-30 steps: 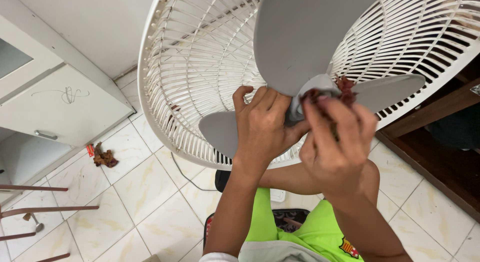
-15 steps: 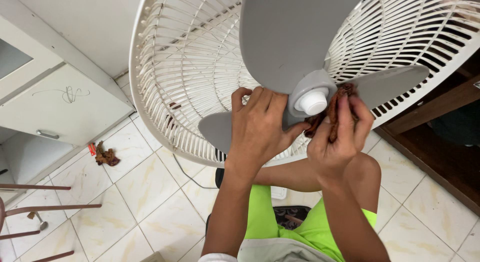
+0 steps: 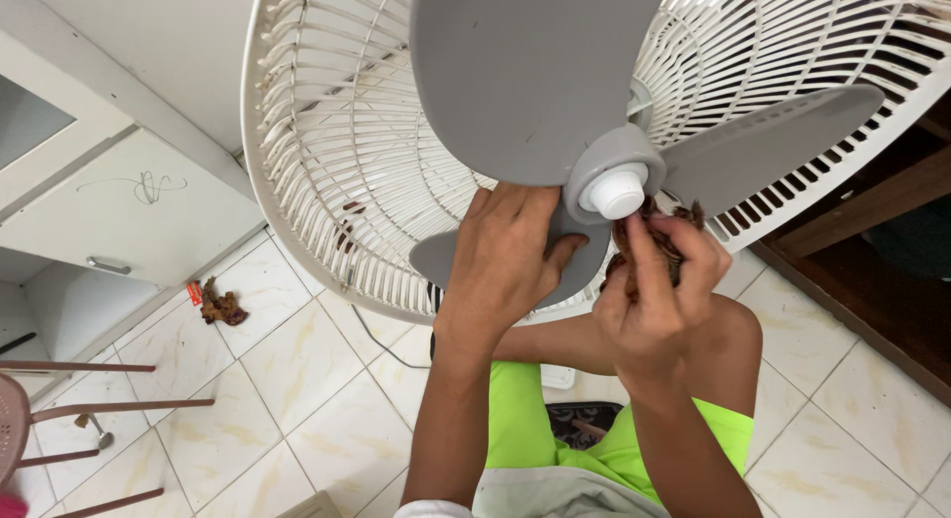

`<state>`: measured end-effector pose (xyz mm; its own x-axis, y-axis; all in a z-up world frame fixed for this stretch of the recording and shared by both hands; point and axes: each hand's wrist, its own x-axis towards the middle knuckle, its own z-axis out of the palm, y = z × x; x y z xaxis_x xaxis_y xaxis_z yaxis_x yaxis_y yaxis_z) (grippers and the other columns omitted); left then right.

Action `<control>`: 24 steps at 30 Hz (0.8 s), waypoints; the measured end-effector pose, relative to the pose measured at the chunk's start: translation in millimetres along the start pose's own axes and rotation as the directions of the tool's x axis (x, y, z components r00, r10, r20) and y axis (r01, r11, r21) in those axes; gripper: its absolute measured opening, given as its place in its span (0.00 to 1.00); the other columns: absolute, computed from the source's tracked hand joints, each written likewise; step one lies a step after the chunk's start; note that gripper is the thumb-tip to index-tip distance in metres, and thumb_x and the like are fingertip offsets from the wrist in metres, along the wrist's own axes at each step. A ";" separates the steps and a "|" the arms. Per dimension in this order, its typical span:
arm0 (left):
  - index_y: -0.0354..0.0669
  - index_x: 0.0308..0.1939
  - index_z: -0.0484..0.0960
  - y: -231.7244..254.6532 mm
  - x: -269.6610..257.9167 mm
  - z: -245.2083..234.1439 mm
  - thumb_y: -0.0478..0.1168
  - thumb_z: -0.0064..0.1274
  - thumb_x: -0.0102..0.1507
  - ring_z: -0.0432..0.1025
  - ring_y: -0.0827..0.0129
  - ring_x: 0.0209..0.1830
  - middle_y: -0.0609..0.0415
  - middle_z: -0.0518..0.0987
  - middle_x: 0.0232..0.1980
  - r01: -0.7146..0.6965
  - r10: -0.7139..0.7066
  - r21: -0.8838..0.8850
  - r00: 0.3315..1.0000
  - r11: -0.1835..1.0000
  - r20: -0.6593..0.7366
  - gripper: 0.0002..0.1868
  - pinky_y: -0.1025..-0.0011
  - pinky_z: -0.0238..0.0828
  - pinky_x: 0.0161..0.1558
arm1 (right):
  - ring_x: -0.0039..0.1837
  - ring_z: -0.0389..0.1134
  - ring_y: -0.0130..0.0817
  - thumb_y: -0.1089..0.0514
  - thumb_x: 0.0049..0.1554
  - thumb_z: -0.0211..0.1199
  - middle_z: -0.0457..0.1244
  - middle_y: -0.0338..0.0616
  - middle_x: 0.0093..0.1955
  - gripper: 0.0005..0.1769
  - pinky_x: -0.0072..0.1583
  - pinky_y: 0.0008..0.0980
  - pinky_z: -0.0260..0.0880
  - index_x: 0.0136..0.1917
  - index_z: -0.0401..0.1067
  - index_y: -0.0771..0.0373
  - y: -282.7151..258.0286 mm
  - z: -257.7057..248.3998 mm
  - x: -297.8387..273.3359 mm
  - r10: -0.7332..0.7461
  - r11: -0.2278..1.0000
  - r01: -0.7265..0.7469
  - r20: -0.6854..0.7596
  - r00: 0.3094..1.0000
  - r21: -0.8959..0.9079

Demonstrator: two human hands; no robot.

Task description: The person wipes the blades and motor housing of a standing electric fan using a cloth. They rotate the fan head to reach different areas and continue wiping the front grille and control panel.

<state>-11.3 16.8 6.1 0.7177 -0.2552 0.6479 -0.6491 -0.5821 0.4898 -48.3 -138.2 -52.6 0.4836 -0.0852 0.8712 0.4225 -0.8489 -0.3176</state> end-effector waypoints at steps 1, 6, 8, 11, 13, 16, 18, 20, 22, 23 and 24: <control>0.35 0.58 0.74 0.5 -1.3 1.7 0.35 0.68 0.51 0.73 0.47 0.52 0.43 0.79 0.49 0.012 -0.012 -0.003 1.000 1.000 0.000 0.32 0.53 0.66 0.51 | 0.66 0.61 0.52 0.77 0.51 0.63 0.61 0.53 0.64 0.26 0.68 0.44 0.67 0.63 0.77 0.70 -6.5 -2.3 -1.3 -0.012 1.000 0.012 0.025 1.000 -0.013; 0.35 0.60 0.75 -2.8 -3.1 8.3 0.28 0.62 0.55 0.74 0.48 0.51 0.43 0.80 0.48 0.039 -0.039 0.034 0.999 0.999 -0.011 0.29 0.55 0.67 0.50 | 0.66 0.62 0.52 0.76 0.47 0.62 0.62 0.55 0.62 0.26 0.67 0.46 0.67 0.60 0.77 0.70 -28.8 0.6 -3.3 -0.084 0.989 0.064 0.145 0.986 0.133; 0.35 0.59 0.74 -3.8 -3.3 6.1 0.31 0.65 0.52 0.74 0.47 0.51 0.42 0.80 0.48 0.011 -0.011 0.017 1.000 1.000 -0.007 0.30 0.54 0.66 0.50 | 0.65 0.63 0.50 0.76 0.47 0.61 0.63 0.52 0.61 0.25 0.68 0.45 0.67 0.59 0.78 0.68 -22.9 -0.8 -0.7 -0.032 0.986 0.016 0.096 0.995 0.168; 0.35 0.58 0.75 -3.7 -2.3 3.4 0.36 0.68 0.52 0.74 0.46 0.50 0.41 0.80 0.48 0.010 -0.010 0.000 1.000 1.000 -0.001 0.31 0.54 0.67 0.51 | 0.64 0.65 0.49 0.77 0.52 0.60 0.62 0.50 0.63 0.25 0.67 0.40 0.69 0.62 0.77 0.68 -4.4 -7.1 5.0 0.081 0.983 -0.083 0.019 0.997 0.162; 0.36 0.57 0.75 -2.0 -2.8 5.6 0.38 0.69 0.53 0.74 0.47 0.50 0.42 0.80 0.48 0.021 -0.021 -0.004 1.000 1.000 -0.004 0.30 0.54 0.67 0.52 | 0.65 0.64 0.50 0.77 0.53 0.59 0.62 0.50 0.64 0.25 0.67 0.39 0.69 0.63 0.76 0.69 3.1 -7.0 4.7 0.086 0.990 -0.084 -0.014 0.996 0.112; 0.35 0.57 0.75 -0.8 -3.7 6.2 0.37 0.69 0.53 0.74 0.46 0.51 0.41 0.80 0.49 0.025 -0.025 -0.007 1.000 1.000 -0.007 0.30 0.54 0.66 0.51 | 0.65 0.64 0.51 0.77 0.52 0.58 0.61 0.51 0.62 0.23 0.65 0.41 0.69 0.60 0.76 0.70 4.4 0.7 1.1 0.089 0.990 -0.085 -0.038 0.995 0.111; 0.33 0.58 0.75 -0.3 -4.0 6.7 0.36 0.69 0.52 0.73 0.45 0.51 0.40 0.79 0.49 0.025 -0.025 -0.017 1.000 1.000 -0.009 0.32 0.53 0.66 0.50 | 0.61 0.65 0.48 0.77 0.52 0.55 0.59 0.53 0.59 0.21 0.60 0.40 0.71 0.58 0.74 0.70 -1.8 12.4 -9.0 0.232 0.939 -0.212 -0.044 0.972 0.270; 0.32 0.59 0.74 -3.0 -3.7 6.1 0.34 0.65 0.52 0.74 0.45 0.51 0.40 0.79 0.49 0.001 -0.001 -0.036 1.000 0.999 0.001 0.31 0.53 0.66 0.54 | 0.63 0.62 0.49 0.77 0.50 0.59 0.62 0.52 0.59 0.22 0.65 0.43 0.67 0.57 0.77 0.68 -3.1 18.6 -20.7 0.055 0.991 -0.053 -0.017 0.998 0.124; 0.31 0.59 0.74 -6.0 -6.8 4.4 0.32 0.60 0.52 0.74 0.45 0.51 0.40 0.79 0.48 0.010 -0.008 -0.047 1.000 0.999 0.025 0.30 0.53 0.67 0.57 | 0.64 0.61 0.50 0.77 0.48 0.62 0.64 0.50 0.60 0.23 0.67 0.45 0.64 0.56 0.79 0.67 -3.3 23.0 -32.0 -0.063 0.997 0.062 0.016 0.998 0.044; 0.31 0.59 0.74 -6.8 -9.6 3.7 0.31 0.57 0.52 0.73 0.44 0.51 0.39 0.79 0.48 0.028 -0.026 -0.050 0.999 0.998 0.044 0.30 0.53 0.68 0.58 | 0.64 0.61 0.50 0.77 0.48 0.63 0.64 0.50 0.59 0.22 0.67 0.45 0.64 0.55 0.79 0.67 -3.0 23.6 -35.8 -0.094 0.995 0.093 0.024 0.995 0.034; 0.31 0.59 0.74 -7.6 -11.1 4.3 0.30 0.54 0.51 0.73 0.43 0.50 0.39 0.79 0.47 0.043 -0.040 -0.054 0.997 0.998 0.059 0.30 0.53 0.68 0.59 | 0.63 0.61 0.49 0.77 0.48 0.63 0.64 0.49 0.59 0.22 0.67 0.46 0.63 0.55 0.80 0.66 -1.0 23.6 -36.8 -0.129 0.991 0.128 0.029 0.991 0.023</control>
<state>-13.2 20.8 -7.3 0.7565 -0.2769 0.5925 -0.6304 -0.5500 0.5478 -48.4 -121.9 -93.1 0.4472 0.0403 0.8935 0.4986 -0.8406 -0.2117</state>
